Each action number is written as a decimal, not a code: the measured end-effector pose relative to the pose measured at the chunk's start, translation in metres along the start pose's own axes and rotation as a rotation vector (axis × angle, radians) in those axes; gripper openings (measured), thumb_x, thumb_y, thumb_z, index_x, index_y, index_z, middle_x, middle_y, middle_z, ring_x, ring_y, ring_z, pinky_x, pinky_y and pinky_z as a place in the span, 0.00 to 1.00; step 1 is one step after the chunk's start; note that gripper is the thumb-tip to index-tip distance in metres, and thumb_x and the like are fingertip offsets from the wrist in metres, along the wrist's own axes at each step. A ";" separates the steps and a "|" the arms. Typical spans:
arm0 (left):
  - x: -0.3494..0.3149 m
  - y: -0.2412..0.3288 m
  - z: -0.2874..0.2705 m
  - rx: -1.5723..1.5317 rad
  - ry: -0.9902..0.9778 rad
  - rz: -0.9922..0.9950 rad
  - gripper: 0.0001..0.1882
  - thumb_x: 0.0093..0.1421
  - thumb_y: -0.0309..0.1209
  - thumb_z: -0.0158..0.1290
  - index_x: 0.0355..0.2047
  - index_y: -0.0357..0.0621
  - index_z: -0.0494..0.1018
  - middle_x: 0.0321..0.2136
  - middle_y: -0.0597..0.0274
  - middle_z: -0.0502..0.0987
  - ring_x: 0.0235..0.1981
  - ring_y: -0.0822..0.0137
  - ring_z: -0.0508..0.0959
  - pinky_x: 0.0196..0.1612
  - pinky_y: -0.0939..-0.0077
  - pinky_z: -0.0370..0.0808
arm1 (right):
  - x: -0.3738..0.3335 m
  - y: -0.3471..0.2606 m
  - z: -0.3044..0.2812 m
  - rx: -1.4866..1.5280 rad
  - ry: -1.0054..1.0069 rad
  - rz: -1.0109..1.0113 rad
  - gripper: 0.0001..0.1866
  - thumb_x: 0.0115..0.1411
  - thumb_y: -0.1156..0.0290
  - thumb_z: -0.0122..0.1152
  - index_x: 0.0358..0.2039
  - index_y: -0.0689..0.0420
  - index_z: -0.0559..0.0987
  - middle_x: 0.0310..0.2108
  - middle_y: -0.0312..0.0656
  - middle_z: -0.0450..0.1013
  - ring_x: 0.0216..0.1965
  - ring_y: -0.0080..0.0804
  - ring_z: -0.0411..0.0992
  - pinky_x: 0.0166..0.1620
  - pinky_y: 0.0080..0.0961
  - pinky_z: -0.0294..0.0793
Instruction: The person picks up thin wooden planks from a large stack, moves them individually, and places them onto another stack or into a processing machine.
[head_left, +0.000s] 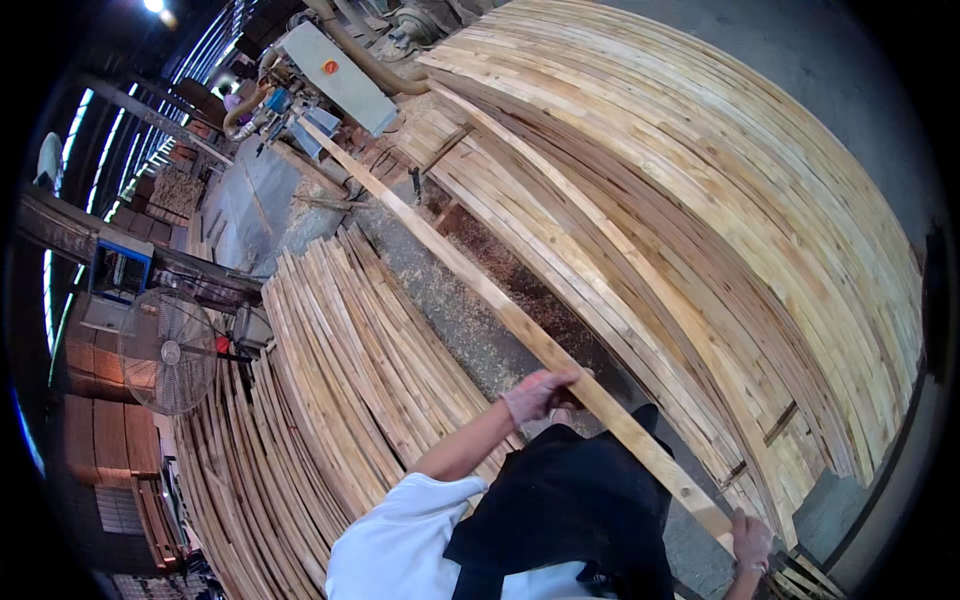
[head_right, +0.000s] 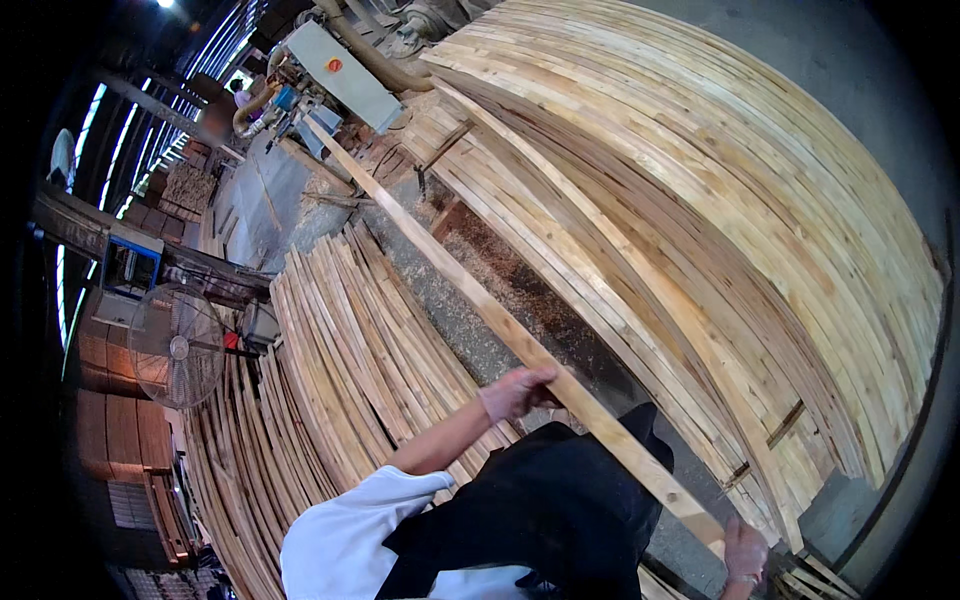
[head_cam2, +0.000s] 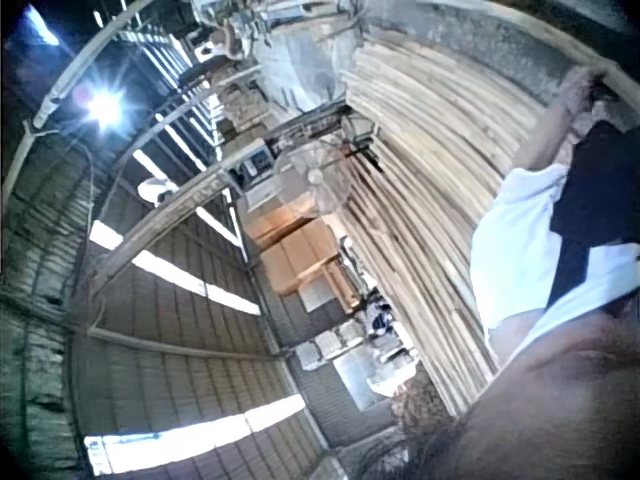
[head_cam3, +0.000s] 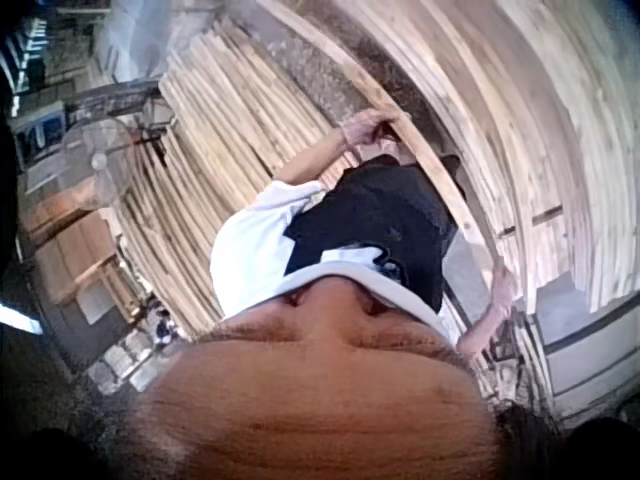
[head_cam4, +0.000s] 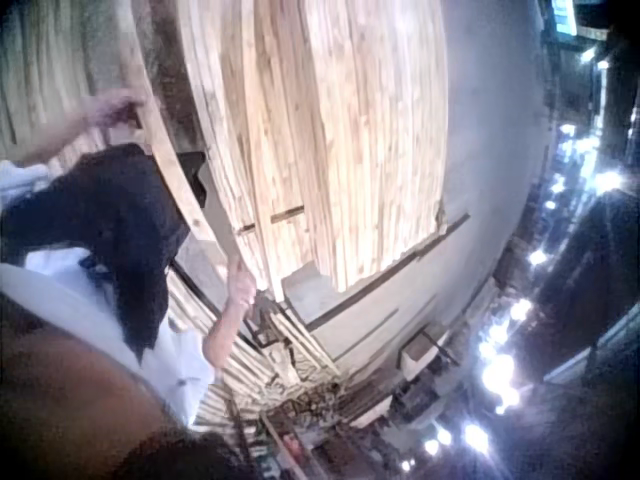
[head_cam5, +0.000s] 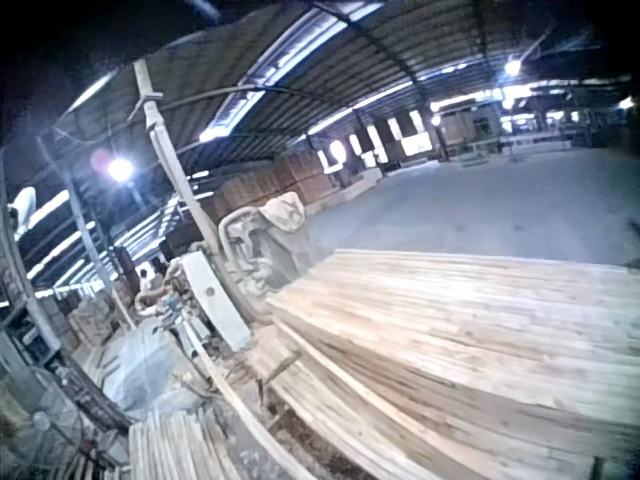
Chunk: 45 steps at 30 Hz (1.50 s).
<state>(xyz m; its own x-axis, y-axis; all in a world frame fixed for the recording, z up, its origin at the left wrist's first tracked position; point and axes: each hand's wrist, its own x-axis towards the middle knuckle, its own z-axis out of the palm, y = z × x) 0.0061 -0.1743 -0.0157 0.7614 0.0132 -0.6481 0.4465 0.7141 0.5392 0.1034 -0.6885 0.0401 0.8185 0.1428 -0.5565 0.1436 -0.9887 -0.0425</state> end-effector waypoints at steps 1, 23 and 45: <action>-0.009 0.027 -0.011 0.019 -0.041 0.039 0.26 0.57 0.42 0.55 0.51 0.37 0.69 0.45 0.53 0.75 0.47 0.57 0.76 0.51 0.56 0.74 | -0.011 0.027 0.000 -0.098 -0.109 0.075 0.34 0.60 0.41 0.37 0.27 0.59 0.81 0.27 0.57 0.74 0.31 0.57 0.73 0.39 0.49 0.68; 0.017 0.116 -0.123 0.019 -0.469 -0.096 0.23 0.63 0.40 0.49 0.54 0.39 0.65 0.48 0.52 0.73 0.50 0.56 0.74 0.53 0.61 0.70 | 0.067 -0.455 -0.014 0.899 0.071 -0.007 0.26 0.49 0.45 0.63 0.26 0.60 0.80 0.20 0.38 0.73 0.24 0.26 0.69 0.33 0.27 0.69; 0.072 0.249 -0.180 -0.581 0.622 0.537 0.11 0.63 0.38 0.46 0.28 0.48 0.72 0.20 0.65 0.71 0.22 0.66 0.72 0.37 0.61 0.74 | 0.212 -0.131 0.089 0.464 -0.096 0.159 0.33 0.56 0.44 0.47 0.51 0.60 0.73 0.52 0.52 0.69 0.57 0.45 0.64 0.59 0.35 0.62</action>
<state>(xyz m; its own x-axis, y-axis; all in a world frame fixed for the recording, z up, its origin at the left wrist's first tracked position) 0.0878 0.1303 -0.0252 0.3396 0.6783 -0.6516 -0.3083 0.7347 0.6042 0.2083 -0.5330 -0.1463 0.7518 0.0054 -0.6593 -0.2594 -0.9169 -0.3034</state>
